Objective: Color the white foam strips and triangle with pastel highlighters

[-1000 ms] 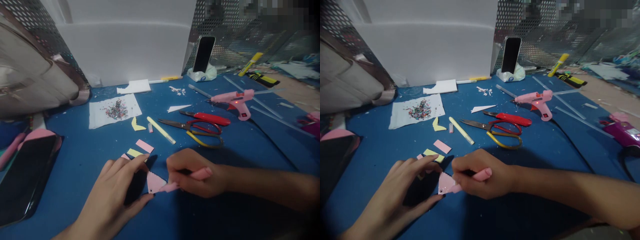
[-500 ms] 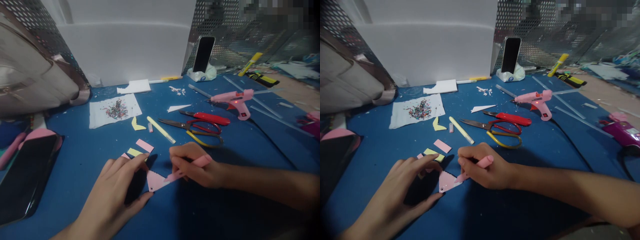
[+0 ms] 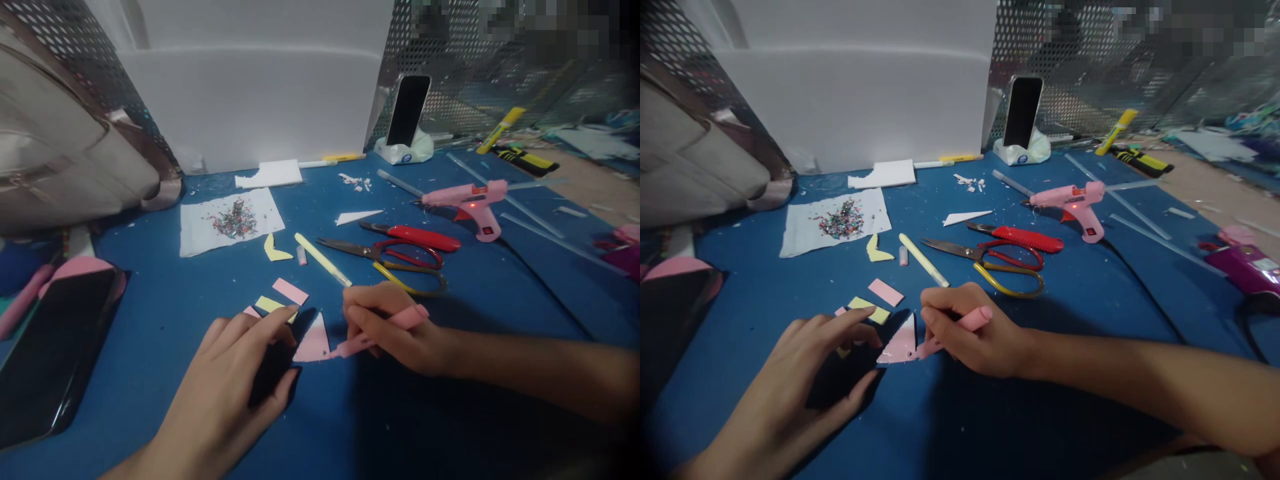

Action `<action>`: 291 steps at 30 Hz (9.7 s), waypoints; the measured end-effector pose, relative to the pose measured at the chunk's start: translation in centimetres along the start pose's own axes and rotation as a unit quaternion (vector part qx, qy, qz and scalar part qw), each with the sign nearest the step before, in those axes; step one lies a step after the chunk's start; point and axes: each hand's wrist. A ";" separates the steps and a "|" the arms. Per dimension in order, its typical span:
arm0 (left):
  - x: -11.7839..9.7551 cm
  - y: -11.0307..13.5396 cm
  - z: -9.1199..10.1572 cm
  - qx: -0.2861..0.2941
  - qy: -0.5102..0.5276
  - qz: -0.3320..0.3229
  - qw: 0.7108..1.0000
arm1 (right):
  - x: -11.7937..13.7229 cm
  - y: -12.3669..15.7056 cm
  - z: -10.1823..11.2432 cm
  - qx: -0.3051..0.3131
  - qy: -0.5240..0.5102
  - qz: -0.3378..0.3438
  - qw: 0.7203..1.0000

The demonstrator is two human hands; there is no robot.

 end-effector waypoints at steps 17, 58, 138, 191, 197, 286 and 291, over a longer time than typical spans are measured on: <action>0.0 0.1 0.0 0.009 -0.009 0.011 1.000 | -0.3 -0.6 -0.2 -0.098 0.055 0.087 0.990; 0.2 -0.1 0.0 0.005 -0.035 0.036 0.999 | -0.2 -0.7 -0.4 -0.022 0.047 0.082 0.995; -0.1 -0.4 -0.1 0.027 -0.053 0.020 0.998 | 0.3 -0.7 -1.1 -0.004 0.053 0.015 0.998; 0.0 0.2 -0.2 0.018 0.003 0.054 0.998 | -0.3 -0.7 0.1 0.079 0.108 0.009 0.991; 0.2 0.2 -0.3 0.018 -0.004 0.040 0.999 | -0.2 -0.8 0.1 0.094 0.118 0.034 0.988; 0.1 -0.1 0.0 0.020 -0.024 0.025 0.999 | -0.5 -0.9 0.0 0.069 0.071 0.021 0.995; 0.2 0.2 -0.1 0.040 -0.023 0.034 0.998 | -0.3 -0.9 0.0 0.079 0.067 0.026 0.994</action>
Point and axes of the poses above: each hand's wrist, its own y-axis away from the middle knuckle, its own z-axis out of the back of the hand, x = y × z, and after that the axes turned 10 degrees about -z, right-handed
